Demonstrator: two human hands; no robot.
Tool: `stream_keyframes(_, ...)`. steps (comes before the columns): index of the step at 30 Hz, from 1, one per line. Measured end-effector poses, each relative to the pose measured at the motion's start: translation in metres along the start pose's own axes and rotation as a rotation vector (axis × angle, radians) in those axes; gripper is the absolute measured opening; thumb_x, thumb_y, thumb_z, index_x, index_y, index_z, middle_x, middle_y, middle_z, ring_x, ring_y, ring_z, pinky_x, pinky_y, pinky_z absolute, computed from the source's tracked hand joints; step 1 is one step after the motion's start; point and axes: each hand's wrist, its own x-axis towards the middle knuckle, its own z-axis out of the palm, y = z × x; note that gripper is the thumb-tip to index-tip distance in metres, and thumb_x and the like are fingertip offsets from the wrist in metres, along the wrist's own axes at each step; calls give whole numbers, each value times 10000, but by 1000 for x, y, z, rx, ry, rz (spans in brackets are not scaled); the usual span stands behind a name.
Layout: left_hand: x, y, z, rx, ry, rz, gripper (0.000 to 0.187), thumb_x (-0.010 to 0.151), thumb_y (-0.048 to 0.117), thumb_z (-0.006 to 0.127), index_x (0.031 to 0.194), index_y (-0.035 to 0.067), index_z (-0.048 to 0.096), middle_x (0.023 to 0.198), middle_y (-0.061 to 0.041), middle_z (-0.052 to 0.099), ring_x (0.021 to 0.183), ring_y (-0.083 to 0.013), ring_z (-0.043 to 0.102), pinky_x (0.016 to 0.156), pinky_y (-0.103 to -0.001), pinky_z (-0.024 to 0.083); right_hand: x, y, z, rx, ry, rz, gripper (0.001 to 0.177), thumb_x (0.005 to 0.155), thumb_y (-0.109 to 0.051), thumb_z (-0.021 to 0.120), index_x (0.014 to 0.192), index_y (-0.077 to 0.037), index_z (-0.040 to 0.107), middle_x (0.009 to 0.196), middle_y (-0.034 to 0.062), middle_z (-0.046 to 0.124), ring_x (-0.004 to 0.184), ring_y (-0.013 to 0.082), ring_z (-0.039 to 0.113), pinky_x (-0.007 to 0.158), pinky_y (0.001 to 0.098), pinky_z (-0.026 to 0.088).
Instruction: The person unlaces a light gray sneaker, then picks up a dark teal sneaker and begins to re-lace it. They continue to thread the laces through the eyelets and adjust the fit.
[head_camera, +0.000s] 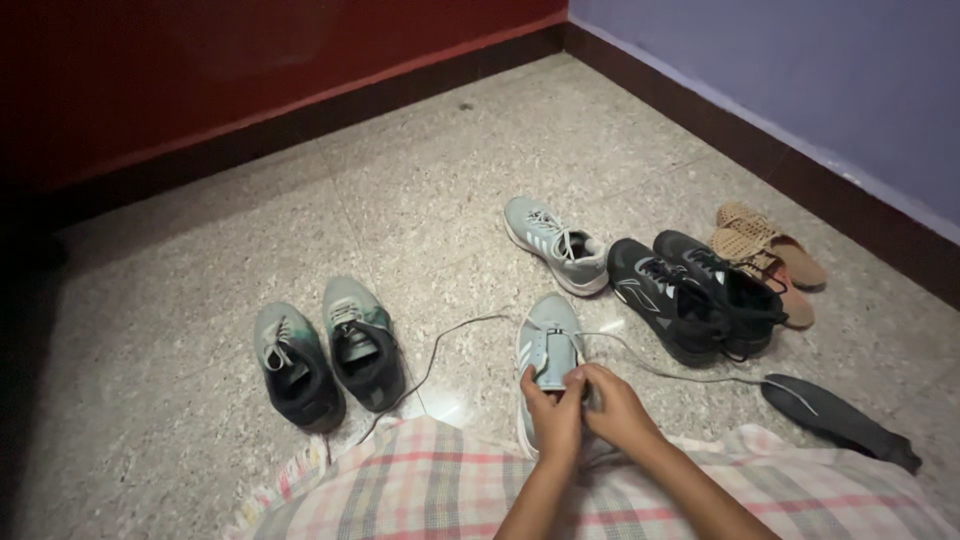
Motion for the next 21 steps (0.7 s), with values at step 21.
stream_keyframes(21, 6, 82, -6, 1011, -339, 89, 540, 718, 170, 693, 1238, 125, 554, 1025, -173, 683, 945, -354, 686, 854, -442, 533, -34, 91, -37, 1286, -19, 1178, 303, 889, -247, 708, 1088, -28, 641, 1119, 150, 704, 1078, 279, 692, 884, 376, 577)
